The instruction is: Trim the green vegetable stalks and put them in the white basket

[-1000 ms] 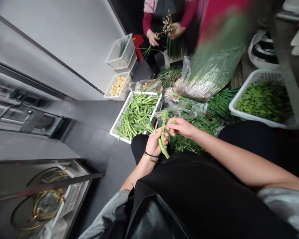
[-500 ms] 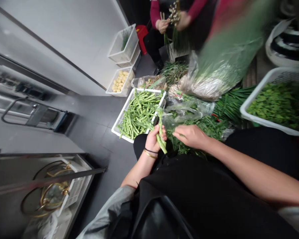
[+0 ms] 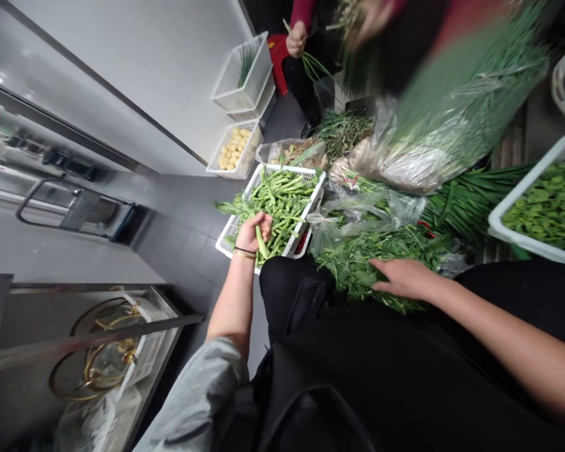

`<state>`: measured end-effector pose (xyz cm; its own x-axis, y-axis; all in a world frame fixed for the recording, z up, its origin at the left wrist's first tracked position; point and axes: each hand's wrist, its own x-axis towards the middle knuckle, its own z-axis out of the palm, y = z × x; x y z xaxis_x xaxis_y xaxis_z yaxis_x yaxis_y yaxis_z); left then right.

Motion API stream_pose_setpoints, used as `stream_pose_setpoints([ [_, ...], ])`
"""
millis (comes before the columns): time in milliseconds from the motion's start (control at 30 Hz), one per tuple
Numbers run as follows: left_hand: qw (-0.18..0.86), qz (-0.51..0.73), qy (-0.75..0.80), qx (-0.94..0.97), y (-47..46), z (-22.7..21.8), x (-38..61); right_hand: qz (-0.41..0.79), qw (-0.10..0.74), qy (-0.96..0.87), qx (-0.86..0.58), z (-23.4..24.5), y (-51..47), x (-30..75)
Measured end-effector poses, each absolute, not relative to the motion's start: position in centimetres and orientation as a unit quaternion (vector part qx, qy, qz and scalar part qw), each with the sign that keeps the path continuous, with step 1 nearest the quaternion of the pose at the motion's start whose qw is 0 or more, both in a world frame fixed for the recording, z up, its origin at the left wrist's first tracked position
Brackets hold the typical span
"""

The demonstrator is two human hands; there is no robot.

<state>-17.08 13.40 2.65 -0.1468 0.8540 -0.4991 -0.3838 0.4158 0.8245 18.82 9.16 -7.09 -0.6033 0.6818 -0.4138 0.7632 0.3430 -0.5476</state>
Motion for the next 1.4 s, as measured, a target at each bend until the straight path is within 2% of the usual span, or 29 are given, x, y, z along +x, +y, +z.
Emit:
stream_pose_setpoints([
  [100, 0.788, 0.348, 0.404, 0.307, 9.3, 2.1, -11.1, -0.519, -0.113, 0.747, 0.401, -3.1, 10.7, 15.8],
  [200, 0.844, 0.259, 0.338, 0.326, 7.0, 2.0, -6.0, -0.602, -0.238, 0.675, 0.353, 0.5, 11.8, 12.6],
  [367, 0.801, 0.37, 0.386, 0.269, 6.0, 2.5, -3.9, -0.616, -0.364, 0.586, 0.381, 1.7, 11.3, 12.6],
  [500, 0.779, 0.383, 0.409, 0.281, 4.7, 2.3, -3.9, -0.647, -0.332, 0.576, 0.374, 1.4, 10.1, 14.0],
  [567, 0.779, 0.357, 0.417, 0.303, 4.0, 2.2, -3.3, -0.639, -0.3, 0.609, 0.363, 1.7, 9.8, 13.6],
  [633, 0.771, 0.357, 0.425, 0.312, 3.6, 2.3, -2.8, -0.619, -0.303, 0.63, 0.359, 2.3, 9.7, 12.8],
  [767, 0.769, 0.436, 0.398, 0.245, 3.7, 2.5, -3.0, -0.507, -0.372, 0.674, 0.389, 3.0, 8.0, 11.6],
  [900, 0.745, 0.481, 0.417, 0.202, 3.9, 2.1, -3.8, -0.414, -0.355, 0.782, 0.302, 2.8, 5.5, 11.9],
  [1033, 0.724, 0.468, 0.464, 0.206, 3.7, 1.5, -3.1, -0.456, -0.304, 0.733, 0.403, 2.1, 7.1, 12.3],
  [1167, 0.635, 0.511, 0.499, 0.293, 3.3, 1.1, -1.8, -0.559, -0.255, 0.661, 0.431, 1.6, 9.3, 11.8],
  [1267, 0.641, 0.527, 0.49, 0.269, 3.5, 0.7, -1.6, -0.507, -0.309, 0.683, 0.425, 1.6, 8.0, 11.4],
  [1333, 0.665, 0.541, 0.466, 0.217, 3.8, 0.6, -2.0, -0.428, -0.349, 0.753, 0.357, 1.6, 6.3, 11.9],
  [1400, 0.689, 0.543, 0.446, 0.178, 4.1, 0.6, -2.6, -0.382, -0.352, 0.804, 0.288, 1.6, 5.0, 13.0],
])
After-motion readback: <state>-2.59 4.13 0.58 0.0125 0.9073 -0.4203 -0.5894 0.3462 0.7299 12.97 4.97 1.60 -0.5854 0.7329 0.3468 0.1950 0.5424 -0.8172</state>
